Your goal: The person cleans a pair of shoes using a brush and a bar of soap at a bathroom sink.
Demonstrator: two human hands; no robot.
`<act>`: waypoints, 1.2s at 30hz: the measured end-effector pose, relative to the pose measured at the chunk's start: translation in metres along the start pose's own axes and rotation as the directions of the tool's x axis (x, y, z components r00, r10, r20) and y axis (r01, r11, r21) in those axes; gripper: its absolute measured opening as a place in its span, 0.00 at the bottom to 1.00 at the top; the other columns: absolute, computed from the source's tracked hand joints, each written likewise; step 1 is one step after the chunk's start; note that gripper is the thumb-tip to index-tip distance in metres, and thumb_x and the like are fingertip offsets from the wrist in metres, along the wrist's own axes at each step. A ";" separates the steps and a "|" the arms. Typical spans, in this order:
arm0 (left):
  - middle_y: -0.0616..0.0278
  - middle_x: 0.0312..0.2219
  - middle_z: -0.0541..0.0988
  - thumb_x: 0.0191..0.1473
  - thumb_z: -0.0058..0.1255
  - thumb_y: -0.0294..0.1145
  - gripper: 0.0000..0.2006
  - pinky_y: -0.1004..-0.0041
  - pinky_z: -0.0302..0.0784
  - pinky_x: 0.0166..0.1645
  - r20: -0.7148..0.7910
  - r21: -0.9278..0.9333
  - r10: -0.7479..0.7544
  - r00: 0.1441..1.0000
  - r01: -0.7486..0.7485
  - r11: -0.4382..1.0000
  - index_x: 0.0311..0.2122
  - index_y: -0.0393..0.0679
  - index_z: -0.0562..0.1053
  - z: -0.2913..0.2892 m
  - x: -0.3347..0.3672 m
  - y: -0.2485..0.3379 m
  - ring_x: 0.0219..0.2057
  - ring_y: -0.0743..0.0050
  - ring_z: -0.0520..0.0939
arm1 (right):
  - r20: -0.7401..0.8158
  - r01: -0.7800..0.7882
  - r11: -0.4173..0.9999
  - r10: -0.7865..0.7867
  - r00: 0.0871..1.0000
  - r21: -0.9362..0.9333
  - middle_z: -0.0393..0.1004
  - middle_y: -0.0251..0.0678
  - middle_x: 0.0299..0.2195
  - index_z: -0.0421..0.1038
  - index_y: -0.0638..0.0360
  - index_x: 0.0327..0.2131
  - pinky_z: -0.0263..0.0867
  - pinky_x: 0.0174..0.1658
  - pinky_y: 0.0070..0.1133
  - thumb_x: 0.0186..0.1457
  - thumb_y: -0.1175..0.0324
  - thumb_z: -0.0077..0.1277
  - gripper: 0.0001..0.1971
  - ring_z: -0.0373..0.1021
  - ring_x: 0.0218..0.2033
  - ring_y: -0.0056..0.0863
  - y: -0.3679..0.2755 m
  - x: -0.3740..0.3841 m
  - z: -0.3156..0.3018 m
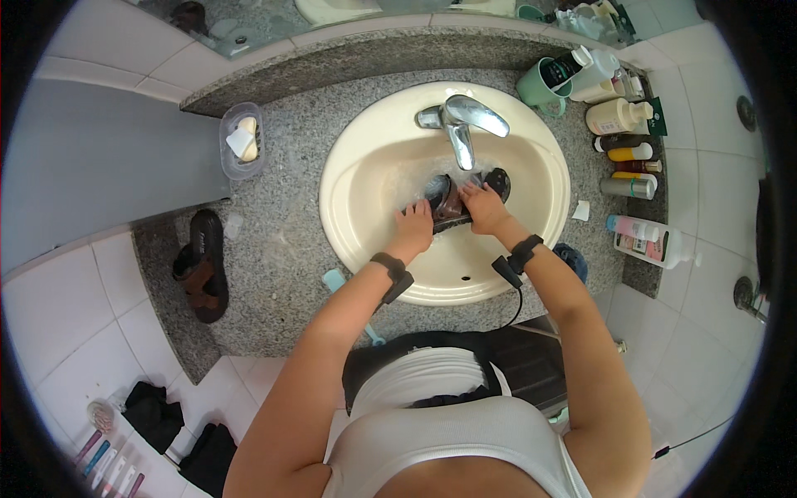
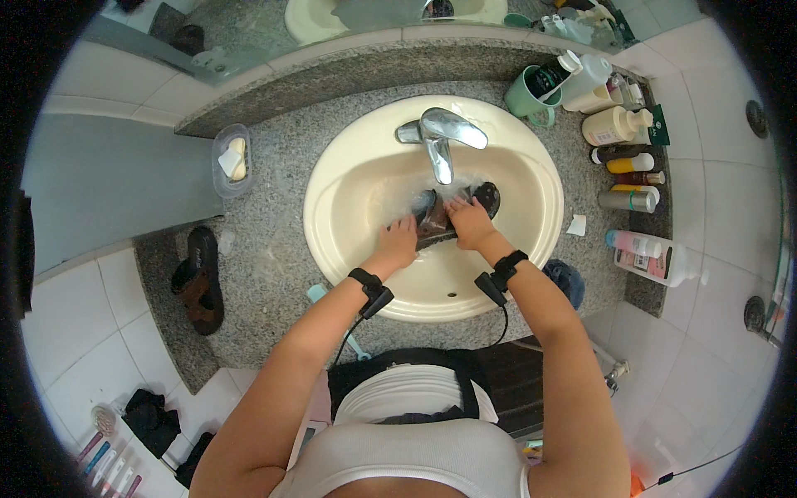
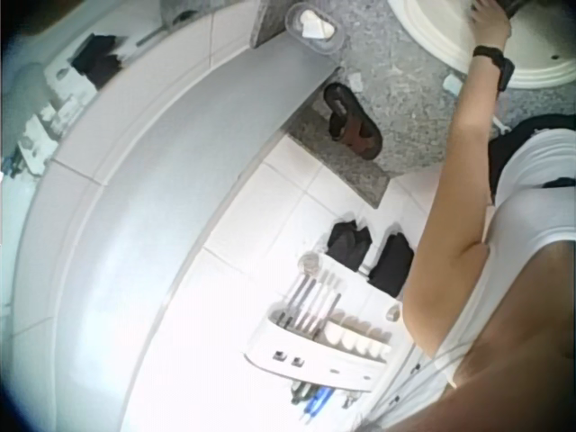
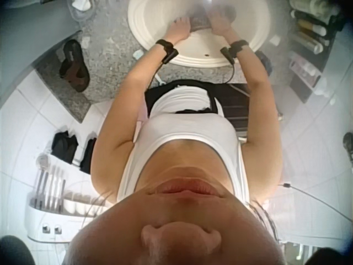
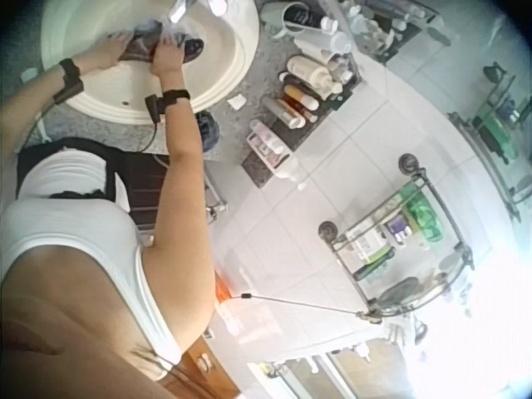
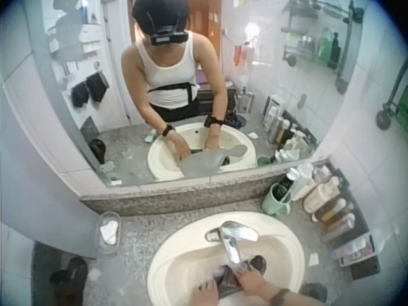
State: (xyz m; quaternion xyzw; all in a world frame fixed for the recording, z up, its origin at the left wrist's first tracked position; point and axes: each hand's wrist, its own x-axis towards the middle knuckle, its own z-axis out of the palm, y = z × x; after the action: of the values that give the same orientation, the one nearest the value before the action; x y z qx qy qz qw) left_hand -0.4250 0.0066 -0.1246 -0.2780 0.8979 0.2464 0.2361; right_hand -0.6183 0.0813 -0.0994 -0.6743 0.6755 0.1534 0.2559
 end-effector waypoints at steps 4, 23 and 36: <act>0.48 0.48 0.73 0.47 0.56 0.36 0.25 0.54 0.70 0.48 0.024 -0.232 -0.004 1.000 0.009 0.973 0.50 0.34 0.67 -0.017 0.005 -0.025 0.48 0.48 0.74 | -0.008 -0.016 0.988 0.017 1.000 0.155 0.76 0.44 0.40 0.74 0.57 0.43 0.66 0.46 0.35 0.31 0.71 0.53 0.26 0.72 0.44 0.39 0.000 0.013 -0.033; 0.57 0.67 0.36 0.53 0.46 0.31 0.35 0.19 0.41 0.51 -0.113 0.122 -0.068 0.991 0.082 0.989 0.66 0.53 0.50 -0.025 -0.021 0.017 0.65 0.41 0.45 | -0.257 -0.332 0.941 0.338 0.905 0.068 0.43 0.50 0.63 0.36 0.35 0.66 0.46 0.53 0.65 0.36 0.64 0.65 0.57 0.39 0.64 0.62 -0.054 0.004 -0.014; 0.57 0.67 0.31 0.52 0.49 0.35 0.42 0.21 0.40 0.53 -0.087 0.275 -0.107 0.990 0.127 0.953 0.68 0.57 0.40 0.000 0.007 0.005 0.66 0.41 0.39 | -0.005 -0.274 0.961 0.274 0.962 -0.035 0.41 0.48 0.65 0.29 0.33 0.66 0.51 0.53 0.63 0.41 0.54 0.64 0.57 0.33 0.65 0.61 -0.040 0.028 -0.011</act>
State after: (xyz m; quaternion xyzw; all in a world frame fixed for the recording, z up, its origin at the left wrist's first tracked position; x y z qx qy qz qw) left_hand -0.4334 0.0072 -0.1269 -0.3032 0.9135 0.0926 0.2550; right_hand -0.5789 0.0502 -0.1003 -0.5789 0.7595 0.1992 0.2199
